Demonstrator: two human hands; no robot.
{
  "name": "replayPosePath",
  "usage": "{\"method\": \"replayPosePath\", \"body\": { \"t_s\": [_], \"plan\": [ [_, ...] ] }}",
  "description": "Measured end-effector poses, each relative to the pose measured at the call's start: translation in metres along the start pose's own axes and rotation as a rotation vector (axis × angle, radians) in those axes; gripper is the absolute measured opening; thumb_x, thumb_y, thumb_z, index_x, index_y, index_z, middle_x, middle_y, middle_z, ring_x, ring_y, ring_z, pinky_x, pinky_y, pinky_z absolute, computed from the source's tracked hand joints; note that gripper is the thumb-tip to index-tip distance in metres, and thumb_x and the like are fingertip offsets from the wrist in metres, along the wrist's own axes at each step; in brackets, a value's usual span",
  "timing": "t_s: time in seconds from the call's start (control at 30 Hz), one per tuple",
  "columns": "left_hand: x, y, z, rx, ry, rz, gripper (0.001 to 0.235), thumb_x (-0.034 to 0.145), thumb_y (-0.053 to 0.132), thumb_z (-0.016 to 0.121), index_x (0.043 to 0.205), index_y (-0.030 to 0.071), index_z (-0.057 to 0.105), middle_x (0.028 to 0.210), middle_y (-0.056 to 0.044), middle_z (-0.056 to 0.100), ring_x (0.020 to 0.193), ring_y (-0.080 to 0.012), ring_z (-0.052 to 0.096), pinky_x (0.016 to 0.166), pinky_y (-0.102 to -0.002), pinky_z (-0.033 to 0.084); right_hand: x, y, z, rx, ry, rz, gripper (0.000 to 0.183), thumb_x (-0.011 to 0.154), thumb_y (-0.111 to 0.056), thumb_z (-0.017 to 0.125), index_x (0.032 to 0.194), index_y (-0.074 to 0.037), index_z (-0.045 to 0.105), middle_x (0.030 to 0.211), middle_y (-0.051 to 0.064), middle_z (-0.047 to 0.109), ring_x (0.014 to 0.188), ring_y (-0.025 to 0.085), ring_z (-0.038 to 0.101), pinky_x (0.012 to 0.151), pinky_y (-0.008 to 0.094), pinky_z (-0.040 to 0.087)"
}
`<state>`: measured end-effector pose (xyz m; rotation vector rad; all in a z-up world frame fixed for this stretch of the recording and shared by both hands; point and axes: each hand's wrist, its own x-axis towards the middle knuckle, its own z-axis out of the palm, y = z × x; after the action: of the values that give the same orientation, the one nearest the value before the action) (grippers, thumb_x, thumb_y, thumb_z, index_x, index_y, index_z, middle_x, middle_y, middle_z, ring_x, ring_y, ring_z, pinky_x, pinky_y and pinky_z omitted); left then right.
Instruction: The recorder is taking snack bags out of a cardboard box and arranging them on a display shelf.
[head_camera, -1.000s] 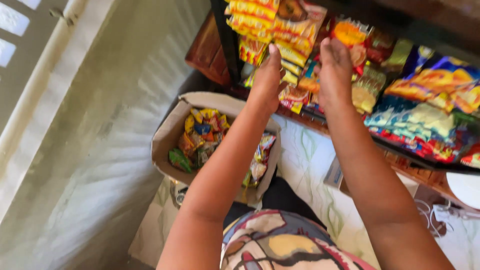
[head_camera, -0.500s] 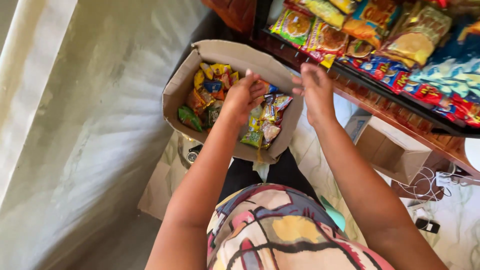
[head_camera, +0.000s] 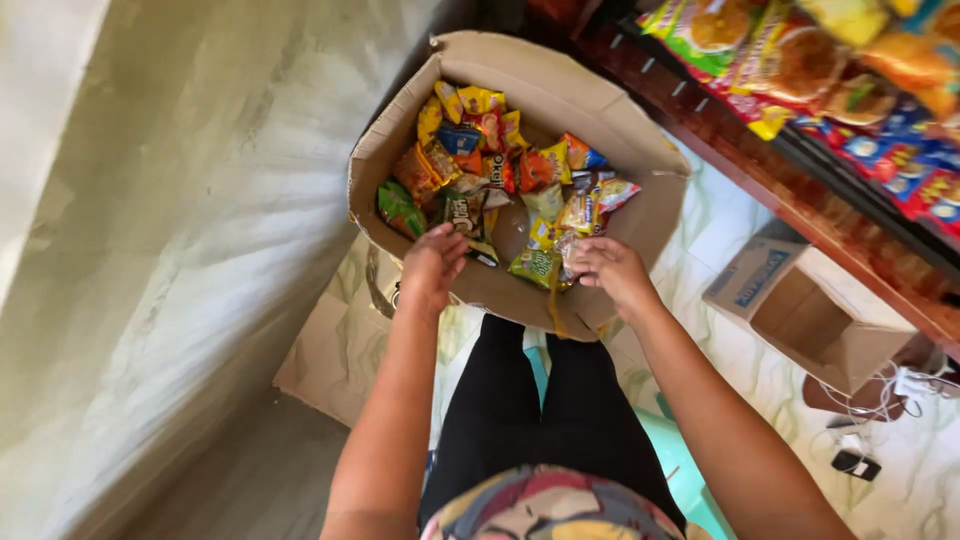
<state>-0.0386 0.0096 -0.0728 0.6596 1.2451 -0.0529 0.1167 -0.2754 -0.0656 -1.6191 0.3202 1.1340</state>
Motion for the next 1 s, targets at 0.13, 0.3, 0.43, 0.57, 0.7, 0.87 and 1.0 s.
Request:
{"method": "replayPosePath", "body": {
  "t_s": [0.13, 0.3, 0.43, 0.57, 0.7, 0.87, 1.0],
  "plan": [
    [0.085, -0.046, -0.03, 0.007, 0.057, -0.012, 0.035, 0.099, 0.021, 0.054, 0.132, 0.013, 0.061, 0.118, -0.004, 0.073, 0.108, -0.0191, 0.068, 0.089, -0.036, 0.053, 0.079, 0.065, 0.02, -0.044, -0.046, 0.054, 0.025, 0.1, -0.02, 0.061, 0.122, -0.009, 0.066, 0.115, 0.006, 0.072, 0.096, 0.017, 0.072, 0.078, 0.032, 0.056],
    [0.253, -0.132, -0.085, 0.12, 0.202, 0.237, 0.035, 0.096, 0.012, 0.066, 0.13, 0.002, 0.068, 0.116, -0.008, 0.073, 0.106, -0.0186, 0.066, 0.094, -0.032, 0.051, 0.183, 0.107, 0.063, -0.276, -0.214, 0.088, 0.039, 0.099, -0.026, 0.064, 0.134, -0.008, 0.062, 0.129, 0.008, 0.069, 0.113, 0.02, 0.068, 0.087, 0.034, 0.055],
    [0.296, -0.171, -0.138, 0.451, 0.379, 0.16, 0.035, 0.1, 0.019, 0.055, 0.129, 0.005, 0.07, 0.121, -0.013, 0.074, 0.109, -0.0245, 0.066, 0.096, -0.036, 0.048, 0.26, 0.162, 0.096, -0.41, -0.309, 0.08, 0.047, 0.099, -0.026, 0.063, 0.143, -0.01, 0.057, 0.139, 0.01, 0.067, 0.124, 0.021, 0.064, 0.094, 0.033, 0.053],
    [0.382, -0.2, -0.129, 0.971, 0.329, 0.452, 0.049, 0.093, 0.007, 0.056, 0.142, 0.001, 0.056, 0.134, -0.025, 0.064, 0.123, -0.0422, 0.061, 0.103, -0.046, 0.048, 0.308, 0.199, 0.125, -0.663, -0.279, 0.138, 0.057, 0.099, -0.018, 0.061, 0.153, -0.014, 0.044, 0.149, 0.017, 0.055, 0.131, 0.027, 0.057, 0.104, 0.036, 0.047],
    [0.379, -0.161, -0.103, 1.1, 0.39, 0.315, 0.067, 0.087, 0.015, 0.068, 0.146, -0.001, 0.042, 0.133, -0.029, 0.057, 0.12, -0.047, 0.057, 0.1, -0.05, 0.047, 0.325, 0.187, 0.162, -0.702, -0.185, 0.226, 0.064, 0.096, -0.008, 0.053, 0.158, -0.021, 0.038, 0.156, 0.017, 0.046, 0.141, 0.031, 0.047, 0.115, 0.039, 0.04],
    [0.4, -0.191, -0.12, 1.194, 0.374, 0.496, 0.063, 0.081, 0.005, 0.061, 0.143, 0.007, 0.05, 0.132, -0.025, 0.061, 0.12, -0.0482, 0.057, 0.101, -0.053, 0.044, 0.346, 0.215, 0.172, -0.396, -0.174, 0.256, 0.077, 0.091, -0.005, 0.058, 0.159, -0.025, 0.029, 0.157, 0.013, 0.043, 0.143, 0.028, 0.043, 0.116, 0.039, 0.035],
    [0.364, -0.158, -0.096, 1.13, 0.349, 0.482, 0.04, 0.096, 0.006, 0.057, 0.135, 0.007, 0.062, 0.132, -0.023, 0.063, 0.118, -0.044, 0.059, 0.096, -0.048, 0.046, 0.344, 0.241, 0.147, -0.327, -0.093, 0.035, 0.069, 0.091, -0.006, 0.066, 0.155, -0.017, 0.043, 0.154, 0.015, 0.051, 0.141, 0.026, 0.049, 0.116, 0.039, 0.039]
  ]
}}
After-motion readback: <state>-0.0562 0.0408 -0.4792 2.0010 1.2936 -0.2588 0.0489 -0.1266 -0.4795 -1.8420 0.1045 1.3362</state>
